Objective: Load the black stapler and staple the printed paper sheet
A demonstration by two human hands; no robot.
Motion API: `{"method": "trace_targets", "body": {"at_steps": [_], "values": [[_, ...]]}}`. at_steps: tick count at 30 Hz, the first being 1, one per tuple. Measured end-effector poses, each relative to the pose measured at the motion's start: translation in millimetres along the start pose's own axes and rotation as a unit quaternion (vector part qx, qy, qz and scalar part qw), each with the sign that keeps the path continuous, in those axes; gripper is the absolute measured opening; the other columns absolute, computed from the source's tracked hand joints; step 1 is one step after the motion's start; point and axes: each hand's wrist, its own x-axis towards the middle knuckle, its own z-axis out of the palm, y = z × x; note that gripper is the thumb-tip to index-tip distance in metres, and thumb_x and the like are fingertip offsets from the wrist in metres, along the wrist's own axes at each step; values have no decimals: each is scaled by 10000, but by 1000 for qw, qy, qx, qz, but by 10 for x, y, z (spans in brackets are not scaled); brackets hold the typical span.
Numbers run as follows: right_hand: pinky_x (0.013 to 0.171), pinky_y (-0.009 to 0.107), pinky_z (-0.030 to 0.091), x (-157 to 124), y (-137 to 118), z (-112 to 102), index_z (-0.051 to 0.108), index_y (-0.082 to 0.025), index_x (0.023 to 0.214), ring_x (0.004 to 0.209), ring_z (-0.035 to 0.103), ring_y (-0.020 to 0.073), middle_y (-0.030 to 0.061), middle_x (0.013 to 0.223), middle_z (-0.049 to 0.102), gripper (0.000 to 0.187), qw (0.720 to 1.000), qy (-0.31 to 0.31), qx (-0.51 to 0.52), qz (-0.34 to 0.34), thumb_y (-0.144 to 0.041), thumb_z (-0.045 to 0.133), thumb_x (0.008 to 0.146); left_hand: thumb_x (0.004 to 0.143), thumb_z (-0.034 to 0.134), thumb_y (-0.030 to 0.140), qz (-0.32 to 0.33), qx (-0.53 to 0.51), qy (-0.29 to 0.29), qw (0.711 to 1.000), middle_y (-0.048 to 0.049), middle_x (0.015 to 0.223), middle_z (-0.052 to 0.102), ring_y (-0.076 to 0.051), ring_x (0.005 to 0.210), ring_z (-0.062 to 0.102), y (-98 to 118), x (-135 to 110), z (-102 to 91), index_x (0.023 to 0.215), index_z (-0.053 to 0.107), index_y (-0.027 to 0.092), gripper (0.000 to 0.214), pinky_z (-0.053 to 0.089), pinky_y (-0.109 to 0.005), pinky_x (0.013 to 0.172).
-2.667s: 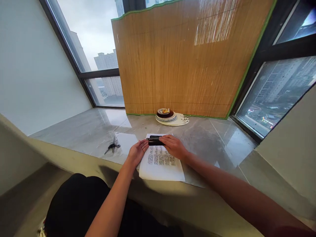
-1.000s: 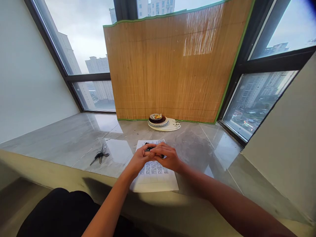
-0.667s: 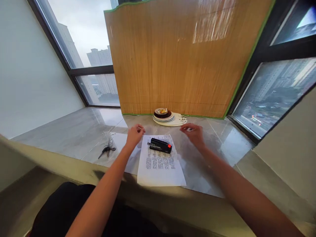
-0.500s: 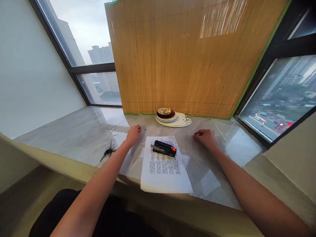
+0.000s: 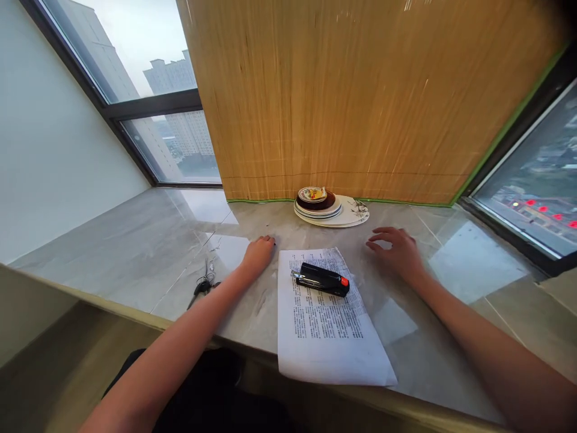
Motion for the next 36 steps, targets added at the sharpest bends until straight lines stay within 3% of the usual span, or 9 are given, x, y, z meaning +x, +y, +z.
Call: {"method": "trace_targets", "body": {"at_steps": [3,5,9,13,15,18,21,26,36], "values": [[993,482,495,-55,-150,26,816,-258,867,1041,670,280,90,1137,777,246,994,9,8,-109,-367,608,941,855,785,195,-14,-31,3,999,-88,970,748,-242,1021,689,74,-123,-56,870,761,176,34,546,-402,999],[940,465,513,-94,-237,30,806,-254,836,964,672,268,91,1051,785,263,989,0,20,-147,-364,597,951,746,806,129,-28,-68,2,997,-82,810,742,-247,911,702,159,-188,-96,733,751,175,73,559,-381,935],[895,460,528,-170,-521,-36,790,-247,828,902,678,267,94,939,774,272,989,2,76,-126,-424,627,954,718,792,257,-59,-165,-22,984,-104,880,787,-201,759,709,378,-312,-157,788,749,145,139,591,-335,750],[796,386,551,-243,-1022,-74,772,-259,1108,910,698,239,81,1064,760,361,960,-200,168,-102,-533,557,1015,670,786,273,-79,-222,-38,971,-87,854,783,-137,677,676,551,-467,-187,852,725,137,235,586,-281,713],[798,375,554,-290,-1238,-23,730,-270,1216,937,688,238,84,1137,726,407,944,-269,152,-114,-578,643,965,658,763,226,-88,-231,-45,968,-51,801,767,-115,660,660,596,-554,-190,922,742,143,277,579,-254,713],[913,417,545,-386,-1388,107,715,-245,1195,1006,666,259,99,1138,684,427,952,-235,128,-150,-537,768,889,672,733,194,-114,-223,-65,966,-32,728,729,-97,627,633,619,-693,-177,928,787,123,272,558,-220,668],[963,429,527,-482,-1377,189,723,-239,1188,1064,650,268,113,1148,675,326,953,-202,132,-184,-452,728,941,690,753,205,-153,-208,-82,963,-68,750,743,-121,635,659,612,-823,-143,883,802,97,226,541,-217,596],[817,374,514,-541,-1339,184,744,-214,1046,913,659,240,89,996,699,213,956,-205,133,-165,-403,719,950,704,765,155,-184,-210,-65,958,-56,740,733,-94,577,622,622,-936,-57,813,779,101,123,463,-172,486],[723,316,439,-562,-1392,211,687,-194,914,789,609,196,42,852,672,162,954,-207,171,-130,-350,696,959,838,661,90,-259,-266,-106,922,-62,748,700,-98,614,659,690,-974,4,1025,794,82,229,605,-224,658]]}}
